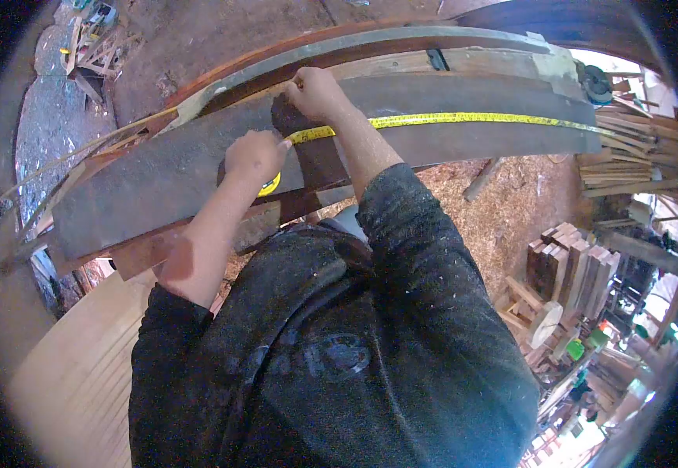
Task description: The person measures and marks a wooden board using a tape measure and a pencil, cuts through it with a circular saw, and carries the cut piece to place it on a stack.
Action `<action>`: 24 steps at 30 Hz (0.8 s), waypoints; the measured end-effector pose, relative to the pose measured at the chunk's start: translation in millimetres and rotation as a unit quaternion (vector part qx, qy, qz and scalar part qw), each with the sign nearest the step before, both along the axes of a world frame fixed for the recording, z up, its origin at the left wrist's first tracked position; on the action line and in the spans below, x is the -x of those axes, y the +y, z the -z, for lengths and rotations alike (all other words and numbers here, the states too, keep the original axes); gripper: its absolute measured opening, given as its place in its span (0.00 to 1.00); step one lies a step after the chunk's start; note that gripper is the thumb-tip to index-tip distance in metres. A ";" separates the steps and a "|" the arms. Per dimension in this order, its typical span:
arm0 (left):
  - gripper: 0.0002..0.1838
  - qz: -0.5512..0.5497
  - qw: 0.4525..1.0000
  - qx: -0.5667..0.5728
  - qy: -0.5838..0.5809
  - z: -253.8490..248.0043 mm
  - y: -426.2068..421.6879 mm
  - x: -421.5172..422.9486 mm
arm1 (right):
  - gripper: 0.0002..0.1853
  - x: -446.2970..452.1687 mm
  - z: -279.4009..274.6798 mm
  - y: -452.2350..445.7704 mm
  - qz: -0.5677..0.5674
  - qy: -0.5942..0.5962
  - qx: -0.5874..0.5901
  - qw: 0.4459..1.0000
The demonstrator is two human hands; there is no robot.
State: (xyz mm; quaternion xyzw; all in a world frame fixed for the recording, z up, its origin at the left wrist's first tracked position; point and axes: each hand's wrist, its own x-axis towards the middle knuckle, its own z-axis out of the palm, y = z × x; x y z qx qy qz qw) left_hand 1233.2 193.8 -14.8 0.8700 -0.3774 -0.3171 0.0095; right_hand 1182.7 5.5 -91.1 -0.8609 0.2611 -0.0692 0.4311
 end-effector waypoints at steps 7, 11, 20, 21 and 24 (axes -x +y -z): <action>0.26 -0.010 1.000 -0.008 0.002 -2.7 -2.4 -3.0 | 0.16 33.6 -23.6 12.9 -0.099 0.075 -0.032 0.992; 0.26 -0.006 1.000 -0.008 -0.003 -0.4 -2.3 -2.1 | 0.16 7.1 0.0 -2.0 -0.021 0.057 -0.112 0.992; 0.26 -0.013 1.000 -0.008 0.005 -0.5 -2.7 -2.3 | 0.13 25.5 -19.2 4.7 -0.139 0.078 0.000 0.987; 0.26 -0.014 1.000 -0.008 0.006 -0.6 -2.0 -2.1 | 0.14 38.3 -31.7 11.2 -0.087 0.073 -0.072 0.991; 0.26 -0.003 1.000 -0.013 0.007 -2.9 -1.5 -2.8 | 0.14 75.2 -54.8 26.6 0.039 0.062 -0.222 0.972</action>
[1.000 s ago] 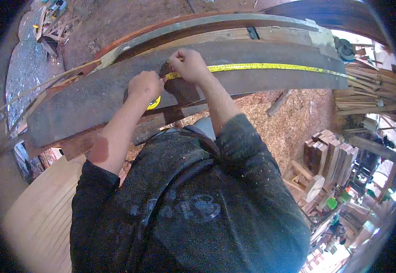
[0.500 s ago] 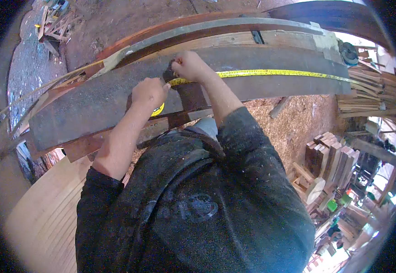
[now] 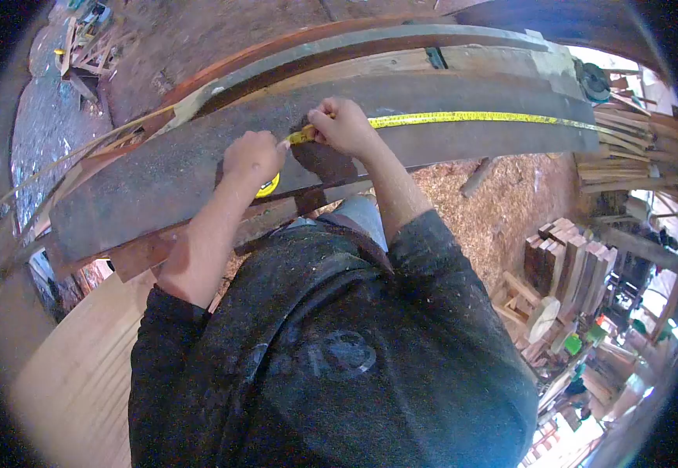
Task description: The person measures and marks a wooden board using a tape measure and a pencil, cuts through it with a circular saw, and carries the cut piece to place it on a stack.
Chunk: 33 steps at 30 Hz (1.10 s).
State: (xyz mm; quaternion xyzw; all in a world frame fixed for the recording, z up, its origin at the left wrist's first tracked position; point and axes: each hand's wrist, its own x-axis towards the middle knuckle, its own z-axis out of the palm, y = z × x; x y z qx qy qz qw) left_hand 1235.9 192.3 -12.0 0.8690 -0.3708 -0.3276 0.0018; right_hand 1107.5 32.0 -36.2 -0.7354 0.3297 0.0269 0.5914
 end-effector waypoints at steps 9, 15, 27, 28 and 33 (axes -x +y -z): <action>0.24 0.013 1.000 -0.011 -0.004 -6.7 -3.3 0.4 | 0.16 28.3 31.8 38.2 0.023 -0.051 0.059 0.997; 0.24 0.000 1.000 -0.017 -0.026 -4.0 -4.1 4.7 | 0.16 34.7 29.1 42.5 -0.063 -0.046 0.124 0.989; 0.26 -0.032 0.997 -0.042 -0.056 -8.2 -5.8 17.5 | 0.15 64.1 32.1 55.6 -0.140 -0.070 0.099 0.983; 0.26 -0.033 0.997 -0.044 -0.053 -6.5 -6.5 17.4 | 0.15 80.4 24.8 57.9 -0.211 -0.036 0.099 0.972; 0.24 -0.027 0.996 -0.043 -0.071 0.5 -5.3 18.7 | 0.14 180.5 31.7 86.6 -0.259 0.077 0.048 0.962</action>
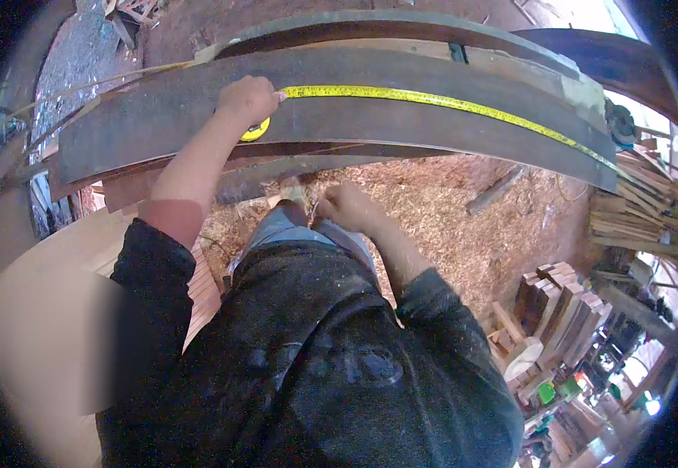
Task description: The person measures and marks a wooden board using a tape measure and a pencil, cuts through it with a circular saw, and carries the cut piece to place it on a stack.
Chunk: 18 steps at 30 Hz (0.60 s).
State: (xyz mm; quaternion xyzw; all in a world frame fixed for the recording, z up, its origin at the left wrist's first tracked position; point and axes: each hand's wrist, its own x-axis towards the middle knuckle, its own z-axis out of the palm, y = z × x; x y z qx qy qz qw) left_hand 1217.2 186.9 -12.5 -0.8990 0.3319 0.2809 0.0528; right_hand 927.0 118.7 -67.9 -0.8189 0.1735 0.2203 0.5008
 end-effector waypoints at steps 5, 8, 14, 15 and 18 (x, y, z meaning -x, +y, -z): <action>0.26 0.012 1.000 -0.019 0.008 -7.9 -3.2 -0.5 | 0.14 84.7 33.4 -7.2 0.132 0.029 0.054 0.989; 0.26 0.015 1.000 -0.026 0.008 -7.1 -3.5 -0.1 | 0.16 132.2 87.6 -30.9 0.131 0.045 0.146 0.980; 0.25 0.064 0.998 -0.008 -0.014 15.1 10.3 -18.5 | 0.15 190.1 99.8 -41.1 0.295 0.163 0.083 0.938; 0.26 0.066 0.998 -0.011 -0.017 15.0 20.9 -24.2 | 0.16 203.2 115.5 -37.4 0.321 0.185 0.038 0.928; 0.27 0.053 0.998 -0.033 -0.015 12.9 78.5 -59.2 | 0.17 230.5 157.4 -7.3 0.227 0.204 0.123 0.944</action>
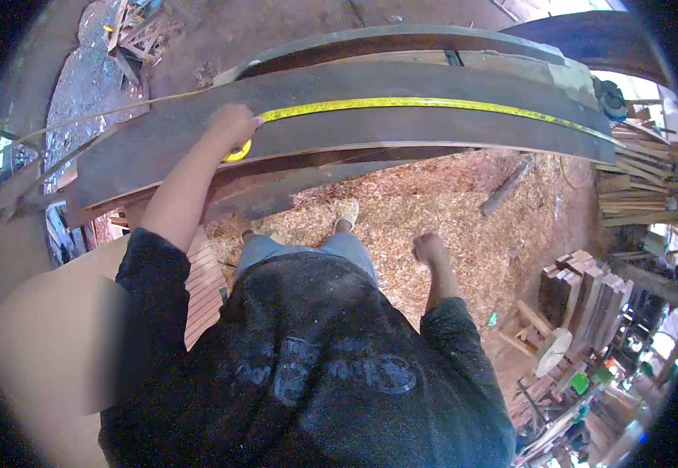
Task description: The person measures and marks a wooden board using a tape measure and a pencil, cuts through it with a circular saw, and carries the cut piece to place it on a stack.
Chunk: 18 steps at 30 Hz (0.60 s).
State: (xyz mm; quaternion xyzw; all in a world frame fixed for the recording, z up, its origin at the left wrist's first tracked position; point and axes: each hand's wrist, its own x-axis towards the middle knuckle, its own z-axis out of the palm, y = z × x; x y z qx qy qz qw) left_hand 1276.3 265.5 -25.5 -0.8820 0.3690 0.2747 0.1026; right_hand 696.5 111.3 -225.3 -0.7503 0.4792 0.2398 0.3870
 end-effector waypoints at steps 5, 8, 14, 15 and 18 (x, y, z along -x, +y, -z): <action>0.26 0.008 0.999 0.029 -0.030 7.8 130.2 -91.1 | 0.16 -10.7 32.5 79.3 0.041 -0.034 0.055 0.997; 0.27 0.034 0.998 0.055 -0.005 -16.9 185.1 -129.1 | 0.14 -47.8 44.2 120.1 0.127 -0.020 0.043 0.991; 0.26 0.083 0.990 0.092 0.060 -27.8 193.2 -151.0 | 0.15 -181.3 -49.8 272.6 0.134 0.044 0.115 0.983; 0.26 0.108 0.984 0.121 0.072 -27.6 189.7 -153.6 | 0.16 -193.2 -66.0 285.0 0.087 0.041 0.125 0.988; 0.26 0.186 0.957 0.167 0.145 -20.3 184.7 -170.1 | 0.20 -201.0 -87.9 326.4 0.209 0.010 0.081 0.975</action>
